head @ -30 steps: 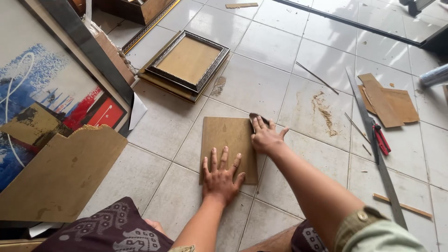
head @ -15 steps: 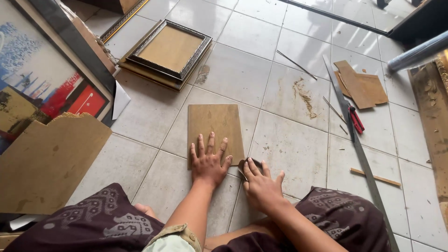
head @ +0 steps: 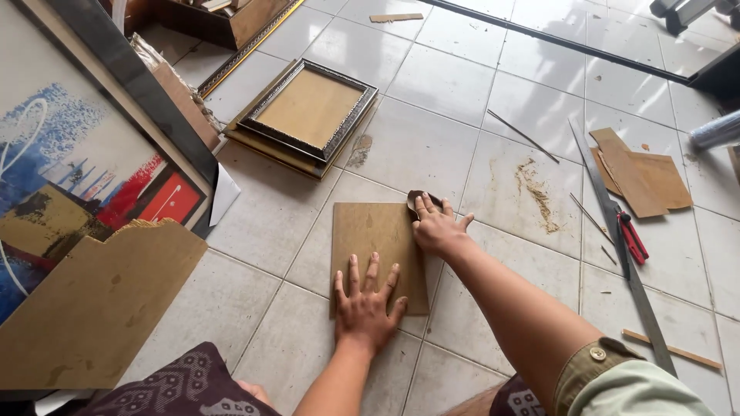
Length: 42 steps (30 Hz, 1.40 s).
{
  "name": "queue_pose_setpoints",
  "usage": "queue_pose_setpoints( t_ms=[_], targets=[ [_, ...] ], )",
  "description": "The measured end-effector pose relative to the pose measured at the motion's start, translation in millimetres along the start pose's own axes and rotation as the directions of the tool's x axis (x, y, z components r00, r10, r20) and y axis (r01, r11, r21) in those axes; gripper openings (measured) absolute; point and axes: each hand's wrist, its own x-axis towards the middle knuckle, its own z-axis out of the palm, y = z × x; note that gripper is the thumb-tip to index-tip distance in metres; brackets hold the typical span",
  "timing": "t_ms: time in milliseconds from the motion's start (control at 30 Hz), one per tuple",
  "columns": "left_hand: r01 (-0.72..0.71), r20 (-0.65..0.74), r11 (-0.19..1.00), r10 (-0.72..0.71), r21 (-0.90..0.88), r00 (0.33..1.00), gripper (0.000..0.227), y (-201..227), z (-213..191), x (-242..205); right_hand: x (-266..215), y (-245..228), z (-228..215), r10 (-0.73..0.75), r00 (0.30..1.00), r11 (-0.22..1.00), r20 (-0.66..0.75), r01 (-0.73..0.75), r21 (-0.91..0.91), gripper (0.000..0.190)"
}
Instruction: A person is manually sanding a rectangular piece of wood on the floor using a piece of sandpaper.
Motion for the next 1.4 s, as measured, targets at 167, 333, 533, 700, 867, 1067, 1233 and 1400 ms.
queue_pose_setpoints(
  t_ms=[167,333,533,700,867,1067,1233,1400],
  targets=[
    [0.036,0.106,0.999,-0.032,-0.037,0.994,0.072,-1.1,-8.7,10.1,-27.9,6.6,27.9,-0.034,0.998,0.998,-0.045,0.032,-0.048,0.075],
    [0.032,0.049,0.999,-0.031,-0.007,0.998,0.074,3.1,-8.8,6.3,-108.3,32.3,88.4,-0.071,0.996,0.987,-0.057,0.061,-0.152,0.076],
    [0.095,0.337,0.996,-0.089,0.000,0.937,0.069,9.9,-43.5,10.3,-205.4,38.2,113.8,-0.097,0.991,0.971,0.097,0.116,-0.208,0.078],
    [0.072,0.331,0.997,-0.064,-0.014,0.942,0.070,7.9,-45.4,11.2,-146.2,36.0,106.1,-0.086,0.996,0.986,0.003,0.085,-0.143,0.074],
    [0.080,0.380,0.997,-0.066,-0.021,0.923,0.071,7.4,-52.9,13.9,-10.4,33.8,80.4,-0.100,0.986,0.983,-0.134,0.076,-0.170,0.072],
    [-0.003,0.068,1.000,0.004,-0.013,0.998,0.073,-4.5,1.1,5.9,-6.4,-3.5,0.5,-0.008,1.000,0.999,-0.012,0.007,-0.035,0.074],
    [0.017,0.057,0.999,-0.015,-0.047,0.998,0.071,-6.2,0.6,11.0,-34.9,7.6,24.3,-0.066,0.996,0.994,-0.059,0.061,-0.092,0.072],
    [0.062,0.192,0.998,-0.059,-0.009,0.980,0.072,0.0,7.5,6.2,-121.5,35.1,88.0,-0.099,0.995,0.973,0.004,0.097,-0.211,0.072]
  ],
)
